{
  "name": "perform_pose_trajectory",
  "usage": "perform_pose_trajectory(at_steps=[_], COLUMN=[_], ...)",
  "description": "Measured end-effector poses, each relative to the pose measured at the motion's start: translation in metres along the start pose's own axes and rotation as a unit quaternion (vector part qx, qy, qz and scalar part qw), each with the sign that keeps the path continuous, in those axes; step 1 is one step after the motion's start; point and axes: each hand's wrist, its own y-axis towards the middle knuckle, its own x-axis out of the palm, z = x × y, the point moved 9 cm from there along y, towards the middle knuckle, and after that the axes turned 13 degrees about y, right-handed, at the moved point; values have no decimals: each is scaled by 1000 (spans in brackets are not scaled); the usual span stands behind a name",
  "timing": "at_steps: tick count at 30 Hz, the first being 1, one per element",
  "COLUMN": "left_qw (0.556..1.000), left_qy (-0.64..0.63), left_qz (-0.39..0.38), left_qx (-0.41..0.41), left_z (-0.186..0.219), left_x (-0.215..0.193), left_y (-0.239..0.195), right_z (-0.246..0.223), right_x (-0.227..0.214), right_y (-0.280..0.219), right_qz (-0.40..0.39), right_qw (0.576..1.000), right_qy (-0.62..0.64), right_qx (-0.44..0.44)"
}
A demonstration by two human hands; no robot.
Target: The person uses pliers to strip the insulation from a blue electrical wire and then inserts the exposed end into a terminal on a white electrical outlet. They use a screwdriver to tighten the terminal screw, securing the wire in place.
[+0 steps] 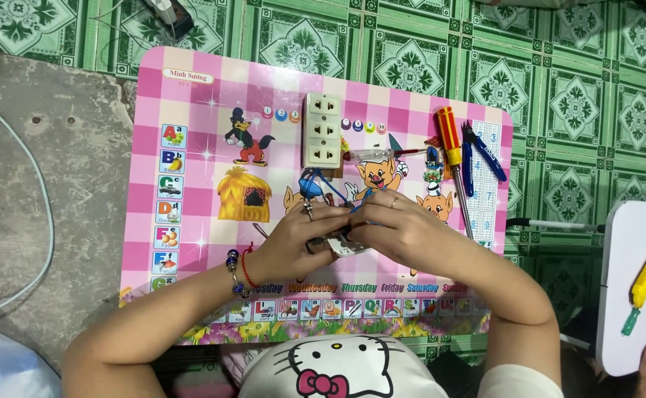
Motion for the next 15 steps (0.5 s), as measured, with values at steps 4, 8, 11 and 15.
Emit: perform_pose_trajectory(at_steps=[4, 8, 11, 15], left_qw=[1000, 1000, 1000, 1000], left_qy=[-7, 0, 2, -3], left_qz=[2, -2, -6, 6], left_qx=[-10, -3, -2, -1], left_z=[-1, -3, -1, 4], left_x=[-2, 2, 2, -4], left_y=[0, -3, -3, 0], right_z=[5, 7, 9, 22], right_x=[6, 7, 12, 18], right_y=[4, 11, 8, 4], right_qz=[-44, -68, -85, -116], right_qw=[998, 994, 989, 976], right_qy=[-26, -20, -24, -18], right_qx=[22, 87, 120, 184])
